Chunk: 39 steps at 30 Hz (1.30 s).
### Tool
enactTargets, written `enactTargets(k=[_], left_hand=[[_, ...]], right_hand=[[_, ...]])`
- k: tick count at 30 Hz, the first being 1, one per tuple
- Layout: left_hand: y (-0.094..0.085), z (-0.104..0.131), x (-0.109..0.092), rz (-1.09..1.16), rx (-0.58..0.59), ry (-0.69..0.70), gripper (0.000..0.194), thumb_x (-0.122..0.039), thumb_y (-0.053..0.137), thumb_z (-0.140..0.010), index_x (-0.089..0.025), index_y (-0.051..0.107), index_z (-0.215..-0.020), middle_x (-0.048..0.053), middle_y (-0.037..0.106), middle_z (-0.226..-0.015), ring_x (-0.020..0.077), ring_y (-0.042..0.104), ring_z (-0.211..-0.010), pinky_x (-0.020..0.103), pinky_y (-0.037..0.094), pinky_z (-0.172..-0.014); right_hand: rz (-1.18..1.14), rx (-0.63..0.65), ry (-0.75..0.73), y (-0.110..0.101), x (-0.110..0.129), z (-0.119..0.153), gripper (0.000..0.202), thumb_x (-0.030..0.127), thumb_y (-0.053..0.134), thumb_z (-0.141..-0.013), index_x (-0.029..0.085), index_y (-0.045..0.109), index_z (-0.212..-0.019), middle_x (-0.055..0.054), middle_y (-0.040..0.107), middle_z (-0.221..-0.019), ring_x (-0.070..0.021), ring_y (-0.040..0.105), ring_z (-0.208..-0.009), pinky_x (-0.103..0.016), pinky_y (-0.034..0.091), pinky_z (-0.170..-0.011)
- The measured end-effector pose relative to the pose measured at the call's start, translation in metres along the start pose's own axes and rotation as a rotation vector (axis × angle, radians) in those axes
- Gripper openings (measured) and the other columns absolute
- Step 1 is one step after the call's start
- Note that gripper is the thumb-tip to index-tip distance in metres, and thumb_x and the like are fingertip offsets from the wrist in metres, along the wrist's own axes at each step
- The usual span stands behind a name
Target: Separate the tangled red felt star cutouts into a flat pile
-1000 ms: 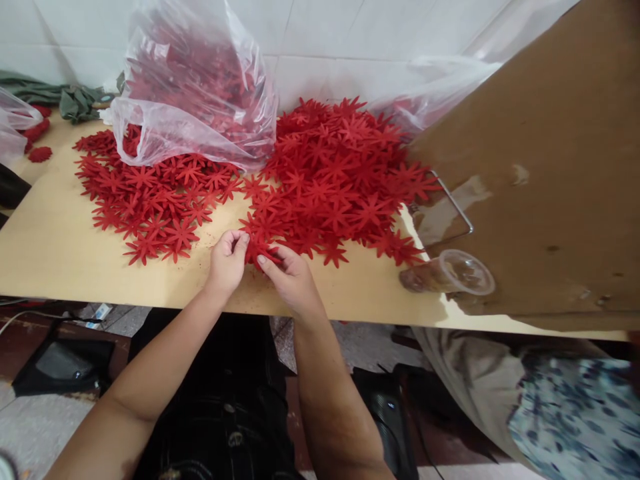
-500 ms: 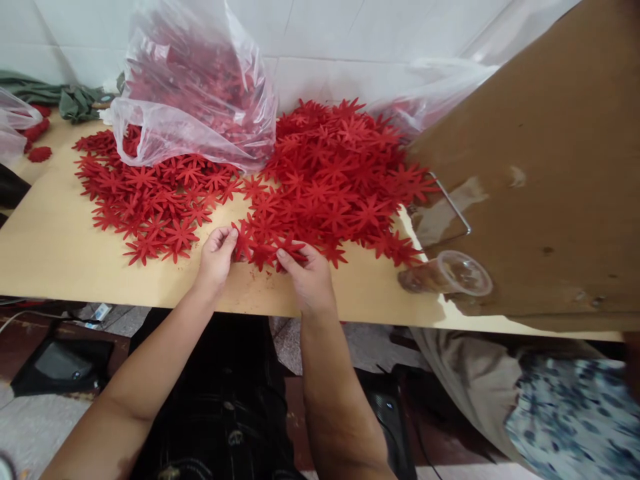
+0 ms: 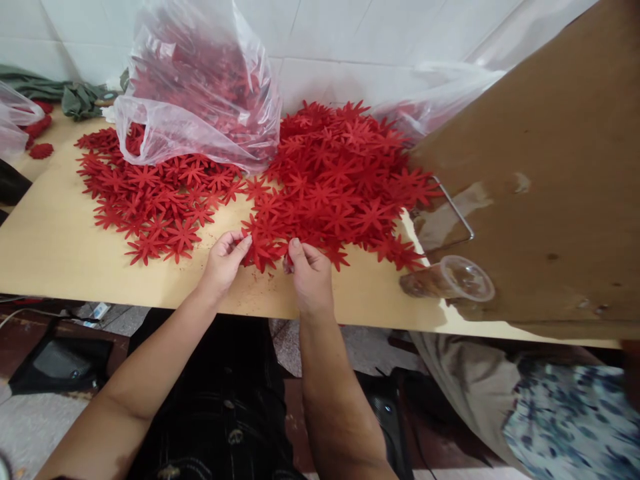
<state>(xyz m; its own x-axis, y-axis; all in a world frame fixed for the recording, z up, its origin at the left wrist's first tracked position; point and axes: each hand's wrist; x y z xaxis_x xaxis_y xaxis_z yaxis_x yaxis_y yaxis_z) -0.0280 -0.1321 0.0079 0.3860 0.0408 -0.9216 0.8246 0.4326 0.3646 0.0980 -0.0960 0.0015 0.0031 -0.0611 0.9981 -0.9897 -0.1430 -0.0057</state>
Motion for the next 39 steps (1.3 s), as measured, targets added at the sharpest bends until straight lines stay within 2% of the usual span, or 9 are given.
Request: enactTargets(k=[4,9,15,19,24,28,32,36,39], left_hand=[[0.000,0.001,0.000,-0.020,0.027,0.008,0.015,-0.025,0.063,-0.067,-0.015,0.053,-0.071,-0.005,0.054,-0.064,0.0033,0.048,-0.057,0.018,0.041,-0.061],[0.001,0.003,-0.003,-0.008,0.051,0.002,0.019,-0.024,0.066,-0.062,-0.015,0.051,-0.069,-0.006,0.054,-0.061,0.0029,0.047,-0.054,0.017,0.041,-0.056],[0.000,0.006,-0.006,0.065,0.125,-0.131,0.031,-0.030,0.069,-0.058,-0.017,0.047,-0.076,-0.004,0.058,-0.063,0.0078,0.054,-0.053,0.022,0.046,-0.050],[0.001,0.006,-0.004,0.032,0.143,-0.102,0.032,-0.028,0.071,-0.058,-0.016,0.049,-0.079,-0.003,0.059,-0.068,0.0064,0.055,-0.056,0.020,0.046,-0.053],[0.003,0.005,-0.002,-0.078,0.216,-0.025,0.031,-0.029,0.071,-0.059,-0.016,0.051,-0.079,-0.005,0.056,-0.064,0.0046,0.052,-0.053,0.018,0.040,-0.050],[0.003,0.006,-0.001,-0.130,0.192,0.010,0.028,-0.032,0.071,-0.060,-0.016,0.052,-0.073,-0.007,0.052,-0.057,0.0027,0.046,-0.048,0.017,0.038,-0.049],[0.002,0.005,0.000,-0.125,0.189,-0.033,0.032,-0.035,0.068,-0.063,-0.017,0.041,-0.063,-0.006,0.051,-0.053,0.0053,0.050,-0.046,0.017,0.036,-0.042],[0.002,0.004,0.000,-0.073,0.131,-0.084,0.027,-0.029,0.063,-0.068,-0.018,0.039,-0.072,-0.002,0.060,-0.069,0.0079,0.057,-0.053,0.018,0.039,-0.042],[0.002,0.005,-0.002,-0.115,0.132,-0.080,0.018,-0.022,0.058,-0.072,-0.018,0.046,-0.085,-0.004,0.058,-0.070,0.0041,0.050,-0.046,0.017,0.037,-0.042]], right_hand=[[-0.096,0.003,0.001,0.001,0.000,-0.001,0.022,0.039,0.060,-0.070,0.018,0.053,-0.069,0.003,0.053,-0.061,-0.0077,0.046,-0.055,-0.022,0.038,-0.056],[-0.166,-0.016,0.031,0.002,-0.001,-0.003,0.018,0.032,0.062,-0.068,0.019,0.057,-0.080,0.004,0.053,-0.062,-0.0057,0.043,-0.051,-0.020,0.036,-0.051],[-0.058,0.040,0.010,0.002,-0.001,-0.001,0.026,0.044,0.060,-0.070,0.019,0.055,-0.067,0.003,0.051,-0.055,-0.0085,0.044,-0.051,-0.023,0.038,-0.051],[0.021,0.063,-0.012,0.004,0.001,0.000,0.035,0.048,0.058,-0.071,0.019,0.048,-0.055,0.004,0.045,-0.048,-0.0087,0.042,-0.047,-0.023,0.037,-0.048],[0.053,0.036,0.018,0.003,-0.006,-0.002,0.036,0.050,0.055,-0.073,0.019,0.049,-0.057,0.004,0.045,-0.047,-0.0087,0.041,-0.045,-0.024,0.036,-0.047],[0.025,-0.037,0.039,0.003,-0.011,-0.003,0.037,0.050,0.053,-0.075,0.018,0.049,-0.057,0.003,0.048,-0.049,-0.0092,0.044,-0.047,-0.024,0.037,-0.050],[-0.060,0.048,-0.016,0.005,-0.006,-0.001,0.023,0.041,0.058,-0.074,0.018,0.057,-0.069,0.001,0.059,-0.066,-0.0108,0.054,-0.063,-0.026,0.044,-0.066],[-0.102,0.114,-0.012,0.005,0.000,-0.001,0.016,0.034,0.062,-0.071,0.020,0.059,-0.077,0.000,0.063,-0.073,-0.0125,0.058,-0.072,-0.028,0.046,-0.072],[-0.080,0.102,-0.001,0.003,0.000,-0.001,0.018,0.035,0.064,-0.068,0.019,0.061,-0.075,-0.001,0.064,-0.073,-0.0128,0.057,-0.070,-0.028,0.046,-0.070]])
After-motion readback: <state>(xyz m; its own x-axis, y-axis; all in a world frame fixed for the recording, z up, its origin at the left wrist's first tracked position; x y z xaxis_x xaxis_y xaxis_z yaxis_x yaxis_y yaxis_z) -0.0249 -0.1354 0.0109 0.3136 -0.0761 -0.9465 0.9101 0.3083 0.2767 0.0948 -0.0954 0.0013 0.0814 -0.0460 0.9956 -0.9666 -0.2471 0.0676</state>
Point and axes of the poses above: each hand's wrist, its own z-axis away from the middle knuckle, its own y-axis out of the palm, x = y × z
